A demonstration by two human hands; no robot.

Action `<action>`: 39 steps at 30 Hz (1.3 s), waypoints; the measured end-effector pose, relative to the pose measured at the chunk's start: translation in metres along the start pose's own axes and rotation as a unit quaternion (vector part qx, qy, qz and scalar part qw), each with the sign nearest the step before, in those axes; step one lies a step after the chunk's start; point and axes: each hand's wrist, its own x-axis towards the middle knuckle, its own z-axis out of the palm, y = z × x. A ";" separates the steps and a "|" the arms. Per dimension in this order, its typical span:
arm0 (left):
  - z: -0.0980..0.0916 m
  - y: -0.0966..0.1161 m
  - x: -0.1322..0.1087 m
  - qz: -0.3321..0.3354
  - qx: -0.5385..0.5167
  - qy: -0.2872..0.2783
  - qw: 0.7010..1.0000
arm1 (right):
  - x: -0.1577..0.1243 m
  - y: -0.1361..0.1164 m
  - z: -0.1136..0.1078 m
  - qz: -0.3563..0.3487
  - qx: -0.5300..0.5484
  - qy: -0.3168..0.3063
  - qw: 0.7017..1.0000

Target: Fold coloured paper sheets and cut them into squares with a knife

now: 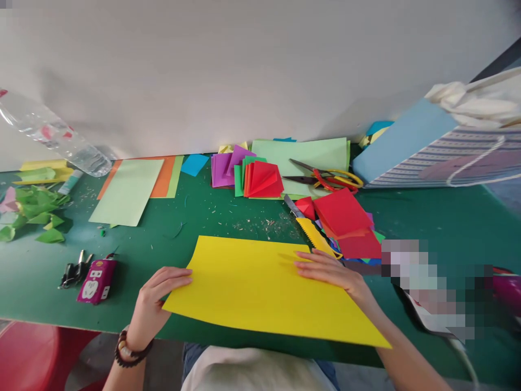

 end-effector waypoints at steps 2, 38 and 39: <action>0.001 0.001 0.003 0.004 0.009 0.017 1.000 | 0.005 -0.002 -0.004 -0.008 -0.003 0.001 1.000; 0.019 0.022 -0.051 -0.132 0.063 -0.126 0.981 | -0.079 -0.026 0.010 0.180 -0.113 0.011 0.977; 0.022 0.021 -0.049 -0.149 0.072 -0.112 0.980 | -0.072 -0.030 0.011 0.231 -0.115 0.025 0.966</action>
